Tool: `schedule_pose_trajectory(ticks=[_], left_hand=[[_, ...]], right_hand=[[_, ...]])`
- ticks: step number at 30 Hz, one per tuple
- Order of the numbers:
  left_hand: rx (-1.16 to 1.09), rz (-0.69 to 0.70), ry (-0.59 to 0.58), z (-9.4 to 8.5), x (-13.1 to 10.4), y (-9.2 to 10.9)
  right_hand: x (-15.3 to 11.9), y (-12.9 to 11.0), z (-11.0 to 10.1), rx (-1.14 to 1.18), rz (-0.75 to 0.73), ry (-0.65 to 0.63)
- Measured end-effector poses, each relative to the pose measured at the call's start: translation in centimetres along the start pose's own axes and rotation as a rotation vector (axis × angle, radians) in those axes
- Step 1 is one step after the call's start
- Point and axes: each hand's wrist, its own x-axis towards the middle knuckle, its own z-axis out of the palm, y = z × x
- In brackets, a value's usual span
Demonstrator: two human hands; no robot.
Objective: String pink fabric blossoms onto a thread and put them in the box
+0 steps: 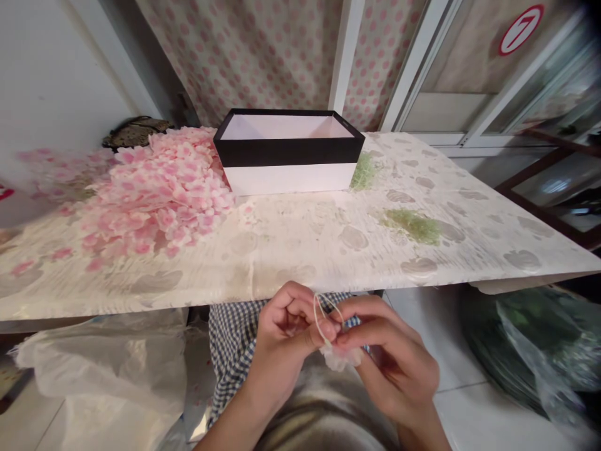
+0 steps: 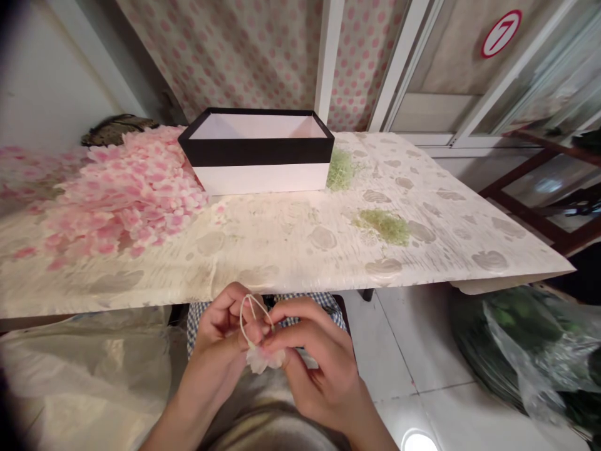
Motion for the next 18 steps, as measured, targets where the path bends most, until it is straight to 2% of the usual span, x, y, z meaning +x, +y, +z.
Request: schedule_pose_trajectory(ticks=[11, 18], left_hand=[[-0.045, 0.013, -0.023, -0.06, 0.12, -0.37], [-0.107, 0.039, -0.099, -0.04, 0.08, -0.68]], right_hand=[[0.08, 0.02, 0.00, -0.006, -0.083, -0.015], [0.21, -0.03, -0.01, -0.013, -0.100, -0.014]])
